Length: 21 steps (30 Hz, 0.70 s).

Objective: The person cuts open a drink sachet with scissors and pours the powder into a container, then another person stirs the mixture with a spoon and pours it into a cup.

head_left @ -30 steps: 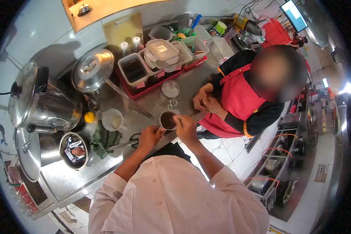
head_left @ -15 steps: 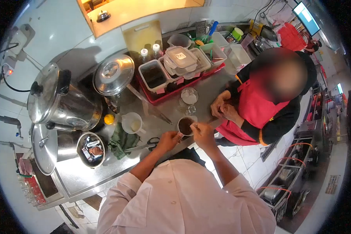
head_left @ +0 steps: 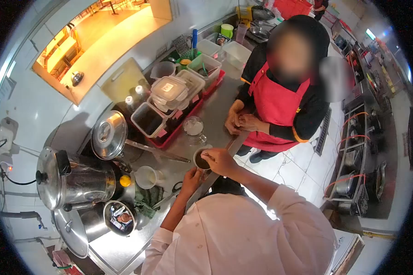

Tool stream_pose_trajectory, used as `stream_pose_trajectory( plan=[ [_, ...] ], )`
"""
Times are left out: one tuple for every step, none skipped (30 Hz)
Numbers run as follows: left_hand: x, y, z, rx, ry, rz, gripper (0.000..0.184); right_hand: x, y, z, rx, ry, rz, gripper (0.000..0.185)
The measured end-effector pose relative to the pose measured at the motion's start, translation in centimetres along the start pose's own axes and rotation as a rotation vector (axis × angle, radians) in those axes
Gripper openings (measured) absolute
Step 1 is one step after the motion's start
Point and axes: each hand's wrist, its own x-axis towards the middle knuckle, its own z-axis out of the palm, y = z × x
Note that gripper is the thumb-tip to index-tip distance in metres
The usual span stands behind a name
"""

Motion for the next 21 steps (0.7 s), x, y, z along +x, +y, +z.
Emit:
stream_pose_trajectory(
  plan=[
    [0.1,0.2,0.1,0.023,0.036,0.037,0.03,0.1,0.4,-0.1,-0.006,-0.002,-0.002,0.012],
    [0.5,-0.5,-0.2,0.02,0.036,0.039,0.03,0.1,0.7,-0.1,-0.068,0.023,-0.034,0.012],
    [1.1,-1.2,-0.7,0.065,0.022,-0.006,0.031,0.1,1.0,-0.1,-0.129,0.051,-0.066,0.012],
    [1.3,-1.7,-1.2,0.112,0.009,-0.056,0.032,0.0,0.7,-0.3,-0.126,0.052,-0.064,0.012],
    [1.4,-2.2,-1.4,0.113,0.007,-0.059,0.032,-0.2,0.4,-0.8,-0.115,0.009,-0.017,0.012],
    [1.7,-2.7,-1.5,0.051,-0.015,-0.073,0.034,-0.3,0.2,-1.2,-0.106,-0.035,0.029,0.013],
    [1.8,-2.9,-1.4,-0.013,-0.038,-0.085,0.036,-0.5,0.3,-1.1,-0.111,-0.034,0.03,0.013],
    [1.7,-3.0,-1.6,-0.015,-0.044,-0.084,0.036,-0.7,0.3,-0.8,-0.067,-0.056,0.04,0.013],
    [2.0,-2.9,-1.9,0.066,-0.058,-0.082,0.037,-0.5,0.4,-0.6,-0.029,-0.078,0.04,0.013],
    [2.1,-2.2,-1.9,0.15,-0.07,-0.08,0.038,-0.4,0.0,-0.2,0.087,-0.004,0.023,0.015],
    [1.6,-1.9,-1.8,0.146,-0.074,-0.082,0.038,-0.3,-0.1,0.0,0.083,-0.005,0.027,0.015],
    [1.2,-1.5,-1.8,0.084,-0.096,-0.109,0.039,0.0,0.0,-0.1,0.04,0.005,0.021,0.015],
    [1.3,-0.8,-1.9,0.026,-0.12,-0.131,0.039,0.5,0.2,-0.2,-0.003,0.022,0.01,0.016],
    [1.2,-0.5,-1.8,0.03,-0.121,-0.116,0.039,0.8,0.6,-0.5,-0.008,0.029,-0.003,0.016],
    [0.7,-0.5,-1.8,0.058,-0.117,-0.059,0.039,0.6,1.3,-1.0,-0.111,-0.001,-0.043,0.014],
    [0.5,-0.3,-1.8,0.084,-0.112,-0.003,0.039,0.5,1.6,-1.3,-0.215,-0.032,-0.083,0.014],
    [0.5,-0.1,-2.0,0.084,-0.111,0.006,0.039,0.1,1.8,-1.4,-0.219,-0.029,-0.091,0.014],
    [0.4,0.1,-2.2,0.127,-0.135,-0.004,0.039,-0.5,1.9,-1.4,-0.147,-0.067,-0.044,0.014],
    [0.7,0.1,-2.2,0.166,-0.159,-0.01,0.039,-0.4,1.6,-1.9,-0.08,-0.107,0.001,0.013],
    [1.0,-0.5,-2.4,0.158,-0.16,-0.008,0.039,-0.6,0.7,-1.9,-0.058,-0.111,0.027,0.013],
    [1.4,-1.2,-2.6,0.144,-0.163,0.009,0.038,-0.5,0.7,-1.3,-0.062,-0.118,0.028,0.013]
  ],
)
